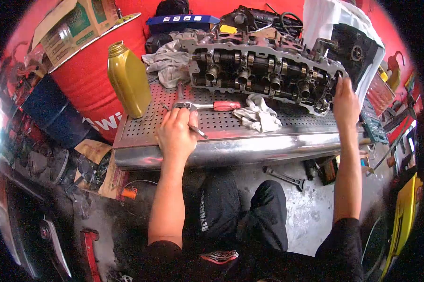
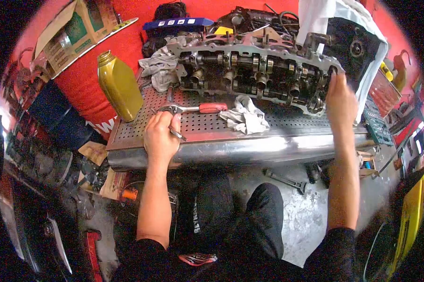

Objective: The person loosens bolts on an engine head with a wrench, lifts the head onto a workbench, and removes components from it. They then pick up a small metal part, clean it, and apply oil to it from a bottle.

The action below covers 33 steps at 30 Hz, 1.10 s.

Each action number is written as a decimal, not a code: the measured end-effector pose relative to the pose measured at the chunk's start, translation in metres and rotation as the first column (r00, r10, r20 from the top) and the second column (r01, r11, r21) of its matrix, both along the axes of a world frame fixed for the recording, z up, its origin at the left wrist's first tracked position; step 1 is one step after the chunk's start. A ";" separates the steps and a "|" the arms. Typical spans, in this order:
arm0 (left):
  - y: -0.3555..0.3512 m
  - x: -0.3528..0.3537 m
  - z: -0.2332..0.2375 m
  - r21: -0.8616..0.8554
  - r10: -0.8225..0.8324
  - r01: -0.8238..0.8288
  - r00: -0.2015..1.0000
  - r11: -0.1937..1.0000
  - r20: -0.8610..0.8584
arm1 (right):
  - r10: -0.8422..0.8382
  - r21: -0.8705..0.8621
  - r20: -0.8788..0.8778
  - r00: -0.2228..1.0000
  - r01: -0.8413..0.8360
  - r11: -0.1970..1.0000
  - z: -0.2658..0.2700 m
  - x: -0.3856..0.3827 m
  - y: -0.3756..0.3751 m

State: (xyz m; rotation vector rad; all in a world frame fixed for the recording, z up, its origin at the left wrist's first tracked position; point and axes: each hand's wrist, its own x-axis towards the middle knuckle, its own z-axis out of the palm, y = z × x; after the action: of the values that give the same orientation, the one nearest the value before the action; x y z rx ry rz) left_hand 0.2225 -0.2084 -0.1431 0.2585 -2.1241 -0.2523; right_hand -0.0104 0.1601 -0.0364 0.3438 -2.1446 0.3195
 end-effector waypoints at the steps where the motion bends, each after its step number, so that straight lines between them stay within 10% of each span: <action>1: 0.000 0.001 0.000 0.000 0.004 -0.004 1.000 1.000 -0.006 | 0.011 -0.028 0.019 1.000 -0.010 1.000 -0.019 0.007 0.002; 6: -0.001 0.000 -0.001 -0.014 0.002 -0.003 0.999 1.000 -0.039 | 0.123 -0.263 0.063 0.990 -0.102 0.959 -0.054 -0.005 0.022; 13: 0.002 0.000 -0.002 -0.001 -0.007 0.007 1.000 1.000 -0.025 | 0.027 0.104 0.094 0.995 -0.037 0.994 0.011 -0.003 0.002; 18: 0.002 -0.001 -0.004 0.011 -0.026 0.026 0.998 1.000 -0.065 | -0.127 0.186 0.248 0.960 0.082 0.979 -0.084 0.015 0.029; 21: -0.001 -0.001 -0.005 -0.005 -0.030 0.029 0.998 1.000 -0.054 | 0.058 -0.227 0.229 0.972 -0.005 0.974 -0.053 -0.002 0.041; 22: 0.003 0.001 -0.007 -0.003 -0.021 0.021 1.000 1.000 0.002 | 0.225 0.111 -0.056 0.973 -0.218 0.970 -0.003 0.007 0.028; 26: 0.000 0.001 -0.004 0.002 0.034 -0.035 0.998 0.999 0.060 | 0.041 0.254 0.018 0.999 -0.044 0.966 0.021 -0.019 0.012; 33: 0.000 0.002 -0.001 -0.003 0.025 -0.025 0.999 1.000 0.042 | 0.145 -0.079 0.153 0.978 -0.134 0.988 -0.037 0.019 0.016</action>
State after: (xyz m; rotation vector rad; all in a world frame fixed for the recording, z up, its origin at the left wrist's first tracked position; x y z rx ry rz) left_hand 0.2248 -0.2088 -0.1438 0.2910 -2.1613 -0.2311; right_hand 0.0082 0.1760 -0.0730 0.4434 -2.2637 0.5143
